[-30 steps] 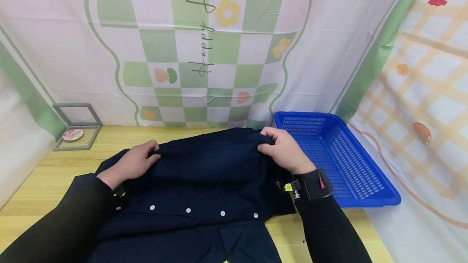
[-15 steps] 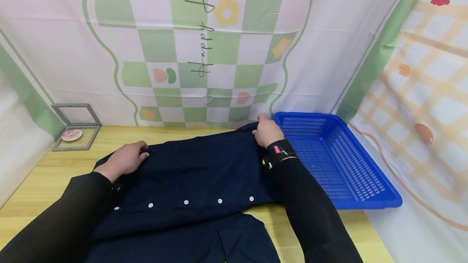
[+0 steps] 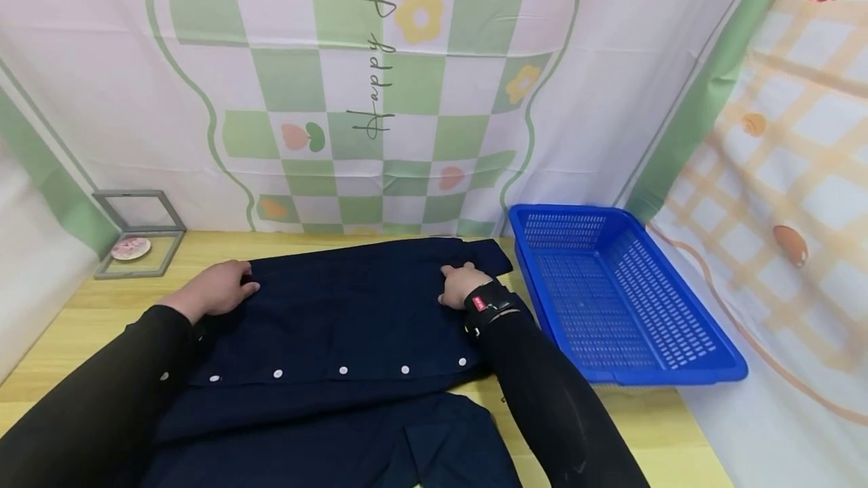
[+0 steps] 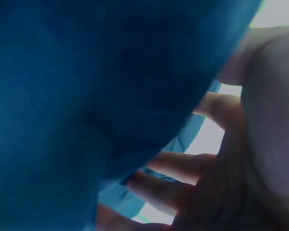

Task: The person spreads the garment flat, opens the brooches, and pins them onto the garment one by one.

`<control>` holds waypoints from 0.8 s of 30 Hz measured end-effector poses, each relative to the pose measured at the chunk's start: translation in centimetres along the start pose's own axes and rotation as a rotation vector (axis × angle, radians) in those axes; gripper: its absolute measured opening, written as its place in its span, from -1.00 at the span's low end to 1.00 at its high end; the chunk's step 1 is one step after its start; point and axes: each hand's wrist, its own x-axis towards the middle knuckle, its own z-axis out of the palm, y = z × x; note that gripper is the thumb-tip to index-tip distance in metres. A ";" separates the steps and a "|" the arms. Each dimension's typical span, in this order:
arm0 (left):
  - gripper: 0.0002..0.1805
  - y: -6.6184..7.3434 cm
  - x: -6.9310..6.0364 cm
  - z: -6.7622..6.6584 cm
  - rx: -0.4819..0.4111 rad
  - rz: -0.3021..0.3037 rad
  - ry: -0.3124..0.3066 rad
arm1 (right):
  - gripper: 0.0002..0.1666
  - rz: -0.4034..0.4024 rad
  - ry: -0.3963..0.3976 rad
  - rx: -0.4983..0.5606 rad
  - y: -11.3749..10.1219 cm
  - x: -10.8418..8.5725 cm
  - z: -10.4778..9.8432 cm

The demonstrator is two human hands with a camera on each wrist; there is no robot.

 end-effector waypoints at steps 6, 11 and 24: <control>-0.77 -0.2 0.9 -0.6 -0.042 0.018 0.088 | -0.02 0.101 -0.085 -0.055 0.1 -0.6 -1.1; -0.78 -0.7 1.1 -1.3 -0.045 -0.025 0.178 | -0.02 0.104 -0.131 -0.073 0.4 -0.4 -1.5; -0.73 -2.7 1.2 -2.3 0.042 -0.065 0.098 | -0.20 0.023 -0.111 -0.084 0.4 0.1 -0.8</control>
